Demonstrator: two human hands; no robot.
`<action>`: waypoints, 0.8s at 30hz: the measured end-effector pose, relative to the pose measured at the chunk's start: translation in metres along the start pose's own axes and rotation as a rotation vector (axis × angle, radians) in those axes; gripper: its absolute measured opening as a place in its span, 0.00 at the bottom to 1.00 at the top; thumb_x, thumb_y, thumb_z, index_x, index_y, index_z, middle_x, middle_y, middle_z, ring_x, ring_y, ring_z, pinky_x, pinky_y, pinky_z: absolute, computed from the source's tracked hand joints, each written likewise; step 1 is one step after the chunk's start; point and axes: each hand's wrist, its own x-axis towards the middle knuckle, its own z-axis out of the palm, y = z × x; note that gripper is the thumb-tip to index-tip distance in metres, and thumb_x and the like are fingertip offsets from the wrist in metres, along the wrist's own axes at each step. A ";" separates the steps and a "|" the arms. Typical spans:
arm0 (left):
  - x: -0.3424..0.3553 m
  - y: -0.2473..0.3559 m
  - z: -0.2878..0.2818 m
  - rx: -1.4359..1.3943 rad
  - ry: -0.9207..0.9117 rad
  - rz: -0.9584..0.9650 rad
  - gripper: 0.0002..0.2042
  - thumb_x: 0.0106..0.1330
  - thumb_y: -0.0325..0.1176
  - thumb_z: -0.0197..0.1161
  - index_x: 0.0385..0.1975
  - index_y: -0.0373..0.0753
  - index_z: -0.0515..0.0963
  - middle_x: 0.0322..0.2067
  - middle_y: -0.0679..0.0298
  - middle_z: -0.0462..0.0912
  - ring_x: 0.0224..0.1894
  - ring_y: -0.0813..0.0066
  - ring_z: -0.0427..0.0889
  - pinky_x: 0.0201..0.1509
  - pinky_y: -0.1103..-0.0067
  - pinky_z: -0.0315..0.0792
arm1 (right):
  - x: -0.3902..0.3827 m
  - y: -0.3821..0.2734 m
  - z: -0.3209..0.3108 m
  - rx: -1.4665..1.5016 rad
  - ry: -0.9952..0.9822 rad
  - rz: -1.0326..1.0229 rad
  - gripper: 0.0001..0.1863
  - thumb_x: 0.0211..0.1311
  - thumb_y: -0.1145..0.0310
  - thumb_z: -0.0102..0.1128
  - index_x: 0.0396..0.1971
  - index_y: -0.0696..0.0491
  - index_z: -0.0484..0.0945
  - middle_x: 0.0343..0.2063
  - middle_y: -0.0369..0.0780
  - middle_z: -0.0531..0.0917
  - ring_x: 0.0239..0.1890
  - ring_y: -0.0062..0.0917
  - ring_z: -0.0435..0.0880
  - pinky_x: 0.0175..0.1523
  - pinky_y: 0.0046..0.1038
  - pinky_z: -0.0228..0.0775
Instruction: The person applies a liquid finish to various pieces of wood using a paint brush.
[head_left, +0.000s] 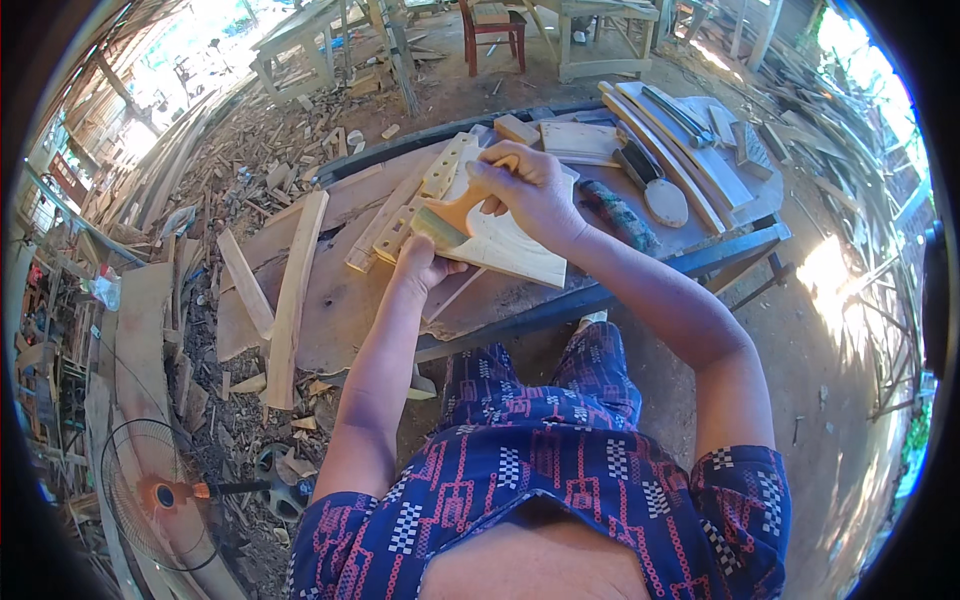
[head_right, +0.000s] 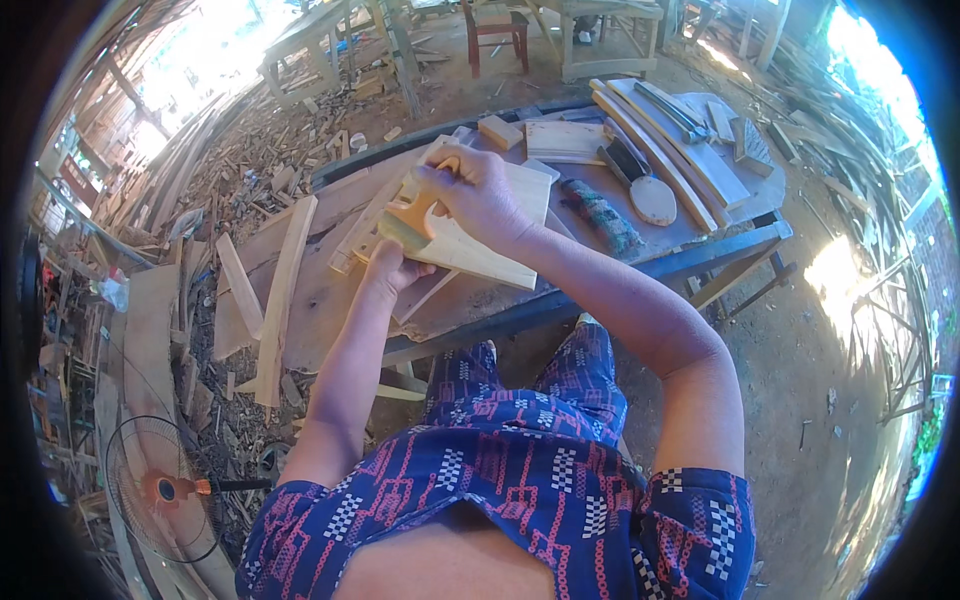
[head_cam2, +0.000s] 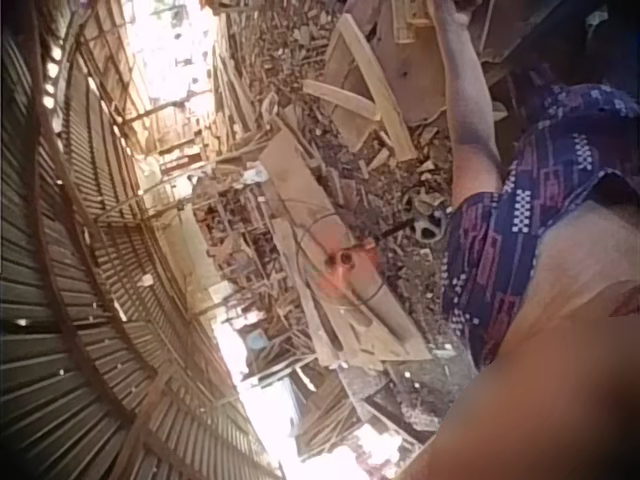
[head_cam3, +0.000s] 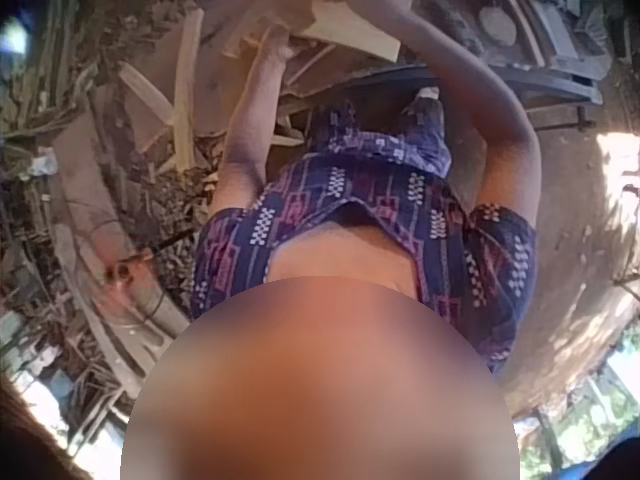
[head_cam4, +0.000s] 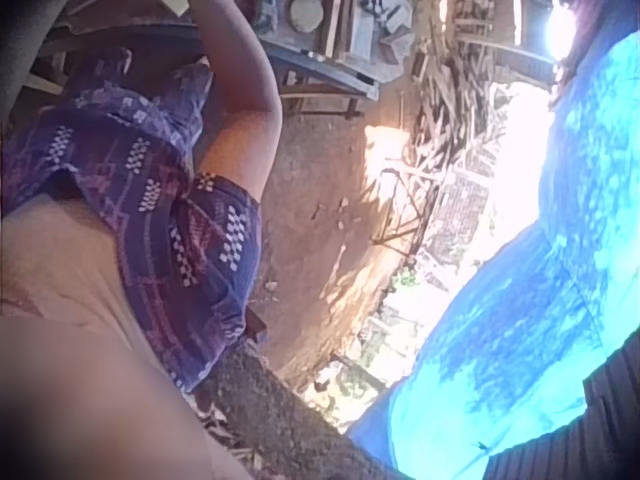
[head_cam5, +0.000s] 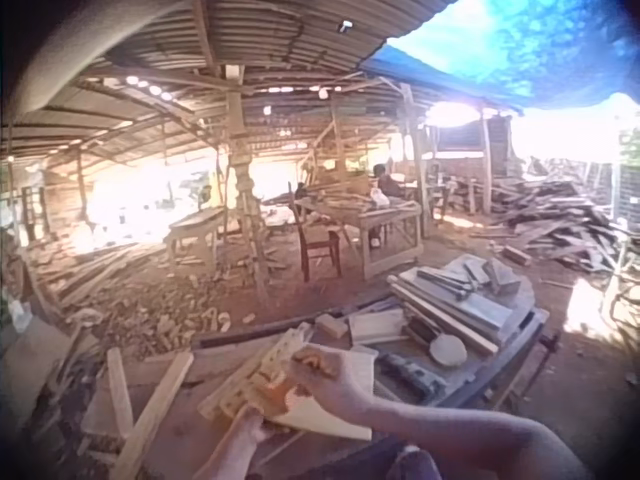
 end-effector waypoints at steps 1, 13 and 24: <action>0.003 -0.001 -0.006 0.002 0.000 -0.005 0.22 0.65 0.55 0.41 0.45 0.46 0.70 0.35 0.62 0.79 0.30 0.67 0.80 0.18 0.74 0.72 | -0.002 -0.004 0.000 0.099 0.033 0.079 0.10 0.57 0.68 0.58 0.32 0.59 0.75 0.23 0.38 0.80 0.17 0.14 0.77 0.22 0.14 0.69; 0.002 -0.004 -0.001 -0.068 -0.091 -0.018 0.24 0.61 0.54 0.52 0.49 0.44 0.69 0.36 0.63 0.80 0.28 0.72 0.81 0.17 0.78 0.74 | -0.050 0.039 -0.086 0.114 0.387 0.388 0.08 0.52 0.68 0.61 0.29 0.57 0.75 0.19 0.39 0.79 0.12 0.16 0.76 0.15 0.14 0.66; 0.003 -0.001 -0.002 -0.042 -0.006 -0.044 0.17 0.58 0.41 0.60 0.43 0.40 0.71 0.32 0.62 0.78 0.30 0.69 0.81 0.16 0.76 0.74 | -0.052 -0.007 -0.141 -0.144 0.344 0.303 0.09 0.53 0.67 0.60 0.28 0.57 0.76 0.18 0.36 0.79 0.12 0.13 0.74 0.15 0.13 0.63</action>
